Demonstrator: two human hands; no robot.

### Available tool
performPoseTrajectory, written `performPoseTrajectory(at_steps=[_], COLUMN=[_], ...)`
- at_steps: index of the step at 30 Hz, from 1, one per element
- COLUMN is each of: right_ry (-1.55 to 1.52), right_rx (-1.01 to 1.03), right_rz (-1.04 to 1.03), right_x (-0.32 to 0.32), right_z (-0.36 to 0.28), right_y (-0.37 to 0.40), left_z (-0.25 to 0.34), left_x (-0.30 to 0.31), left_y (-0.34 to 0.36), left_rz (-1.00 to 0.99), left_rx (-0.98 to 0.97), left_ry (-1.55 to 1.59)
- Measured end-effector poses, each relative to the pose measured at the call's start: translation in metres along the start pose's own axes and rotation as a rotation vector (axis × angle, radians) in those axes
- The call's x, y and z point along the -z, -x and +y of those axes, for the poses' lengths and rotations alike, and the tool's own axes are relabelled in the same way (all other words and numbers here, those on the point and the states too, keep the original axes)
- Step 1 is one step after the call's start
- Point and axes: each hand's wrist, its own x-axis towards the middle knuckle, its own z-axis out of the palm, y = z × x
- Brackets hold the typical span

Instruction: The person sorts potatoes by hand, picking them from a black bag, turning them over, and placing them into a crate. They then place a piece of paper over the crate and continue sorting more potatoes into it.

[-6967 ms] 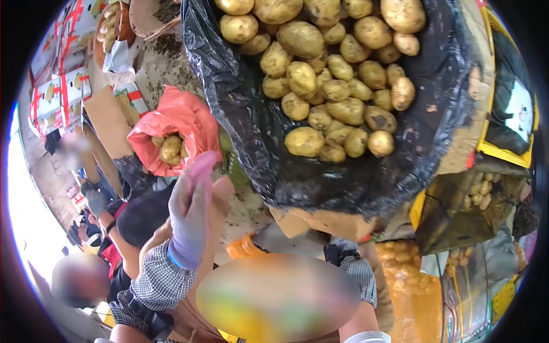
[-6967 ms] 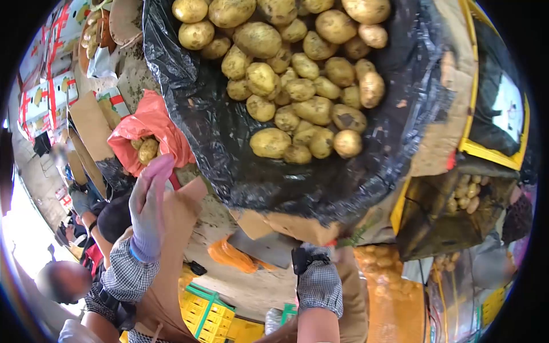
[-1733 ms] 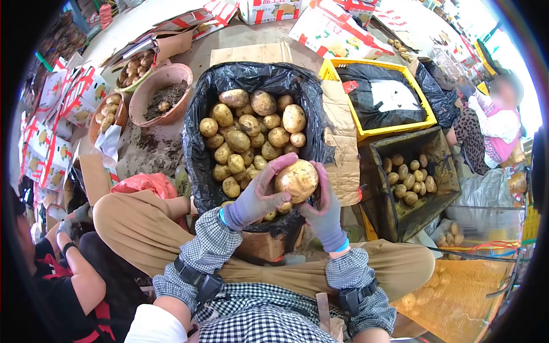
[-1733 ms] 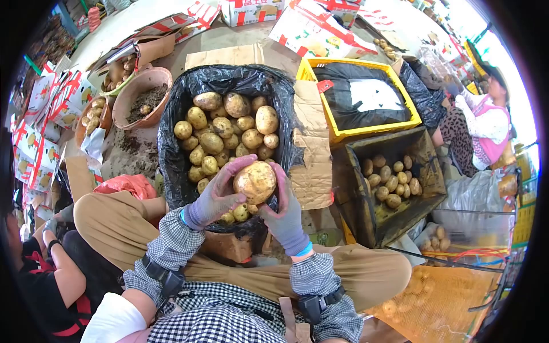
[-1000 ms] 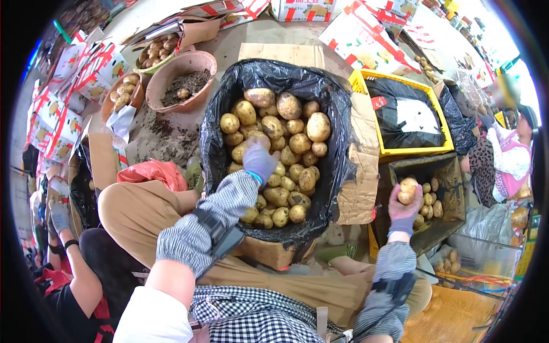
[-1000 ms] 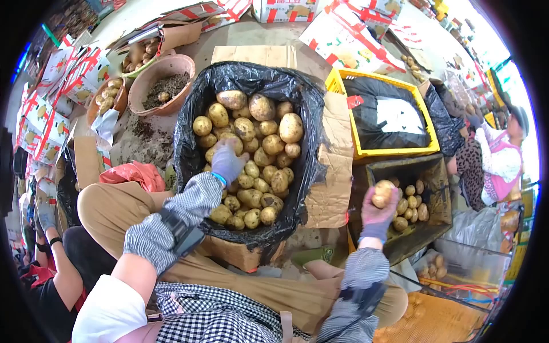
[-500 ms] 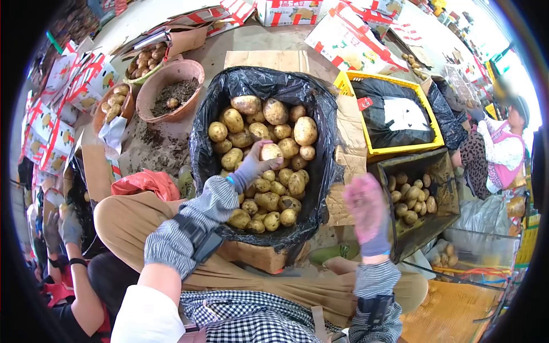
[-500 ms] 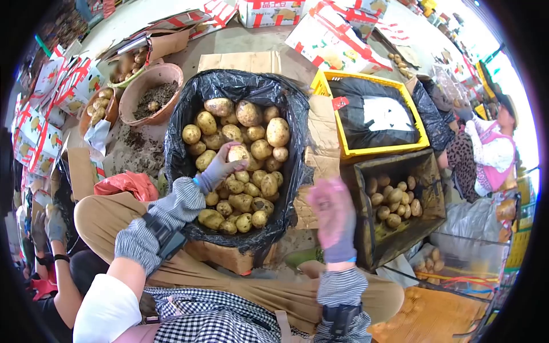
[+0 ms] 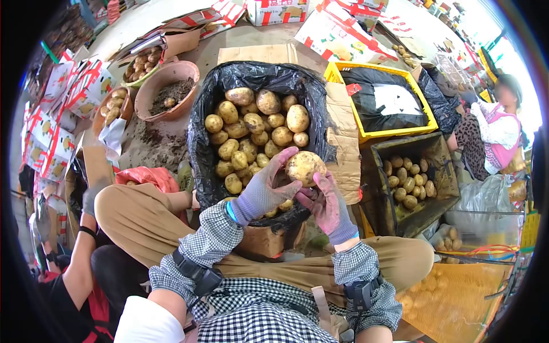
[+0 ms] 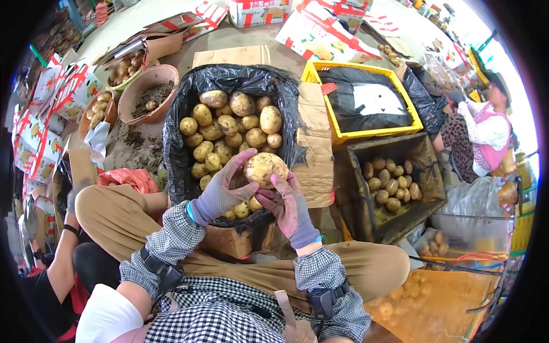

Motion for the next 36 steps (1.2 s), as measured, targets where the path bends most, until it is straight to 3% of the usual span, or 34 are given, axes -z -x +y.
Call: performPoseTrajectory(at_steps=[3, 10, 12, 13, 15, 16, 18, 19, 21, 22, 24, 28, 30, 34, 36], right_ry=[0.103, 0.197, 0.201, 0.158, 0.113, 0.183, 0.252, 0.394, 0.538, 0.585, 0.596, 0.678, 0.871, 1.067, 0.985], right_rx=[0.032, 0.012, 0.030, 0.086, 0.144, 0.196, 0.244, 0.330, 0.416, 0.481, 0.555, 0.611, 0.629, 0.686, 0.474], right_rz=[-0.009, 0.004, -0.006, -0.004, -0.001, 0.019, 0.041, 0.017, -0.009, -0.065, -0.176, -0.119, -0.131, -0.087, 0.033], right_x=[-0.006, -0.007, -0.008, -0.008, -0.009, -0.009, -0.007, -0.003, 0.000, -0.001, 0.000, 0.001, 0.007, 0.001, 0.001], right_z=[-0.001, -0.003, 0.000, 0.002, 0.003, 0.003, 0.006, 0.011, 0.014, 0.014, 0.012, 0.014, 0.013, 0.011, 0.011], right_y=[0.002, 0.004, 0.004, 0.001, -0.001, -0.002, -0.004, -0.006, -0.006, -0.005, -0.007, -0.010, -0.013, -0.011, -0.010], left_z=[0.002, -0.009, -0.009, -0.007, -0.001, -0.004, -0.012, -0.011, -0.006, -0.006, -0.010, -0.021, -0.020, -0.025, -0.037], left_x=[0.000, 0.022, 0.024, 0.024, 0.022, 0.020, 0.015, 0.015, 0.017, 0.020, 0.024, 0.027, 0.027, 0.025, 0.027], left_y=[0.000, -0.005, -0.006, -0.005, -0.002, -0.002, -0.001, -0.001, -0.001, 0.000, 0.003, 0.002, 0.000, -0.004, -0.014], left_rz=[0.060, 0.085, 0.074, 0.074, 0.076, 0.074, 0.101, 0.102, 0.067, 0.066, -0.003, -0.030, -0.032, -0.008, -0.031], left_rx=[-0.093, -0.006, 0.103, 0.101, 0.195, 0.196, -0.064, -0.062, 0.168, 0.169, 0.119, -0.015, -0.052, 0.028, 0.073], left_ry=[-0.606, -0.767, -0.357, -0.357, -0.008, -0.009, -0.436, -0.435, 0.004, 0.006, 0.316, 0.382, 0.268, 0.169, 0.033])
